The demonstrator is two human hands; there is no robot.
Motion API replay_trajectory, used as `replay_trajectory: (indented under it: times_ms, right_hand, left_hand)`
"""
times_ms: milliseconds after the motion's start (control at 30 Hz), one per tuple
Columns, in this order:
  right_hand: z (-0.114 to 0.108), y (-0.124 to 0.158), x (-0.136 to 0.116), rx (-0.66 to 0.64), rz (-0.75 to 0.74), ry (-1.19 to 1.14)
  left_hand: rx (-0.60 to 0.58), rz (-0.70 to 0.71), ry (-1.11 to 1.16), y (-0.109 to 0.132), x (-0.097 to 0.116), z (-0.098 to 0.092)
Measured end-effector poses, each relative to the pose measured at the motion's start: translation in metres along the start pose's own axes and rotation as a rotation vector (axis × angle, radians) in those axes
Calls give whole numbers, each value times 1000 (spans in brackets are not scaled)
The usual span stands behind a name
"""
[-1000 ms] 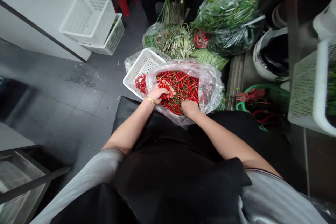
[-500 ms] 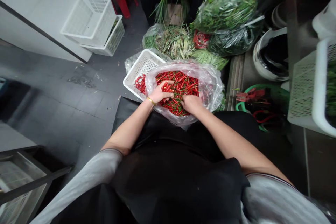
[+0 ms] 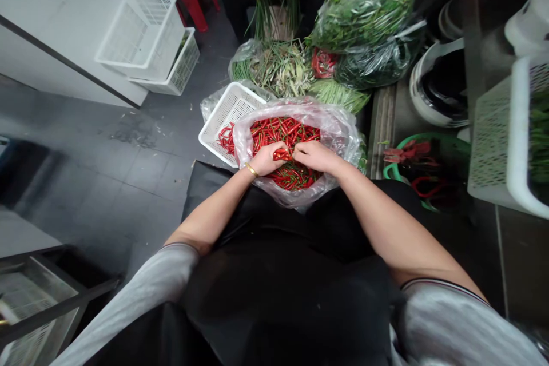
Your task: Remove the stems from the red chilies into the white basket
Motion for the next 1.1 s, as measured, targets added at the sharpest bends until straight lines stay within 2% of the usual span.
replay_trajectory:
  times_ms: [100, 167, 267, 333, 400, 467, 533, 600, 633, 700, 833, 867, 933, 1000, 1033, 1100]
  right_hand:
    - [0, 0, -9, 81, 14, -135]
    - [6, 0, -10, 157, 5, -347]
    - [13, 5, 2, 371, 25, -694]
    - [21, 11, 14, 426, 93, -607]
    - [39, 14, 20, 279, 182, -237]
    - [65, 11, 15, 5, 208, 172]
    - [93, 6, 8, -238, 159, 388]
    - [104, 2, 6, -339, 142, 421]
    - [101, 0, 7, -317, 155, 382]
    - [81, -3, 14, -154, 193, 177]
    - [30, -3, 19, 340, 203, -429]
    - [23, -3, 17, 423, 191, -500]
    - [17, -3, 14, 528, 169, -486]
    - [24, -3, 14, 520, 197, -314]
    - [33, -4, 14, 447, 215, -192]
    - [62, -7, 12, 184, 218, 69]
  left_hand:
    - [-26, 4, 101, 5, 2, -5]
    - [-51, -10, 224, 8, 3, -10]
    - [-102, -56, 485, 11, 3, -18]
    - [-120, -139, 682, 13, -3, -23]
    - [-149, -242, 880, 16, -12, -27]
    - [-177, -303, 1040, 19, -19, -29]
    - [-203, -308, 1127, 22, -21, -31]
    - [-237, -294, 1146, 23, -20, -30]
    - [-250, -294, 1130, 23, -20, -28]
    - [-220, -303, 1071, 21, -22, -25]
    - [-81, -279, 984, 13, -24, -19]
    - [-81, -273, 969, 11, -23, -17]
    - [-95, -285, 899, 9, -23, -14]
    - [-63, -325, 778, 7, -28, -17]
    - [-19, -346, 715, 6, -33, -22]
    - [97, -376, 620, 6, -42, -35]
Point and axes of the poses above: each hand's wrist, its own y-axis away from the middle knuckle, its own z-axis out of the palm, x = y × z, the point moved 7 cm from there along -y, towards the middle knuckle, and after that the axes turned 15 degrees about -z, right-handed, at the moved point
